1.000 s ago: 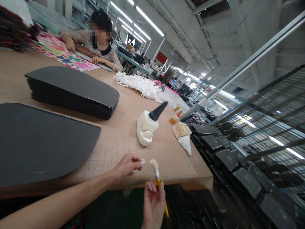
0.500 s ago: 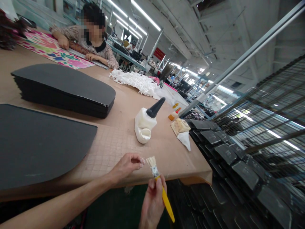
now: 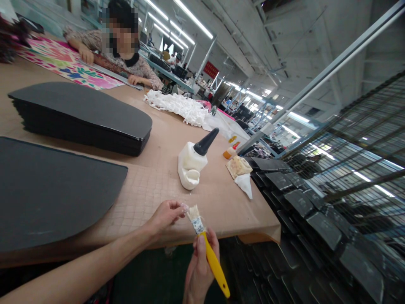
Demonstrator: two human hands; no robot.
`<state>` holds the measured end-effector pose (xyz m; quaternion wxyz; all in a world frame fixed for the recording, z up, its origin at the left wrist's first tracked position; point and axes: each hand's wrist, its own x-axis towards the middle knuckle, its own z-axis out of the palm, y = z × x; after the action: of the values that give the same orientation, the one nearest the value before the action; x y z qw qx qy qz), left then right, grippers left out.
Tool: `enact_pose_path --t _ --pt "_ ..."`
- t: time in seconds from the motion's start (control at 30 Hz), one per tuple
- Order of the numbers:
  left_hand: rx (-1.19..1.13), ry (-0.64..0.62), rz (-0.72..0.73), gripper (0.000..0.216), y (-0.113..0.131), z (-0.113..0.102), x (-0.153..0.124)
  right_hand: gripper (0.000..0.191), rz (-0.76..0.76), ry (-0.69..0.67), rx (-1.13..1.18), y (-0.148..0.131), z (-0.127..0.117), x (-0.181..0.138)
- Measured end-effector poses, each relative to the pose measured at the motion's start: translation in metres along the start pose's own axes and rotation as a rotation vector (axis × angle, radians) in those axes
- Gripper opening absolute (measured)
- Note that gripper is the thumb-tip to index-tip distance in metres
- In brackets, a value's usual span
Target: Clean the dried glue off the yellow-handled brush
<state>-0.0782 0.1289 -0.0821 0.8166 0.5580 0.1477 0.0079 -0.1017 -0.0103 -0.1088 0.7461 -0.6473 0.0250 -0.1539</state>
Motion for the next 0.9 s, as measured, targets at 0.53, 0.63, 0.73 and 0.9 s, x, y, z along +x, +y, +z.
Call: enact_pose_path --t 0.53,0.63,0.73,0.9 --pt "1.144 -0.399 0.841 0.004 0.045 0.008 -0.021 0.009 -0.539 -0.248 -0.408 -0.019 -0.023 0.017" --pt "1.191 -0.444 0.918 0.011 0.045 0.009 -0.017 0.009 -0.471 -0.317 -0.418 -0.024 -0.027 0.019" --pt "1.279 -0.411 1.044 0.013 0.041 0.011 -0.015 0.008 -0.415 -0.366 -0.417 -0.026 -0.029 0.022" --pt "1.446 -0.268 1.237 0.011 0.023 0.020 -0.015 0.015 -0.297 -0.330 -0.410 -0.024 -0.025 0.020"
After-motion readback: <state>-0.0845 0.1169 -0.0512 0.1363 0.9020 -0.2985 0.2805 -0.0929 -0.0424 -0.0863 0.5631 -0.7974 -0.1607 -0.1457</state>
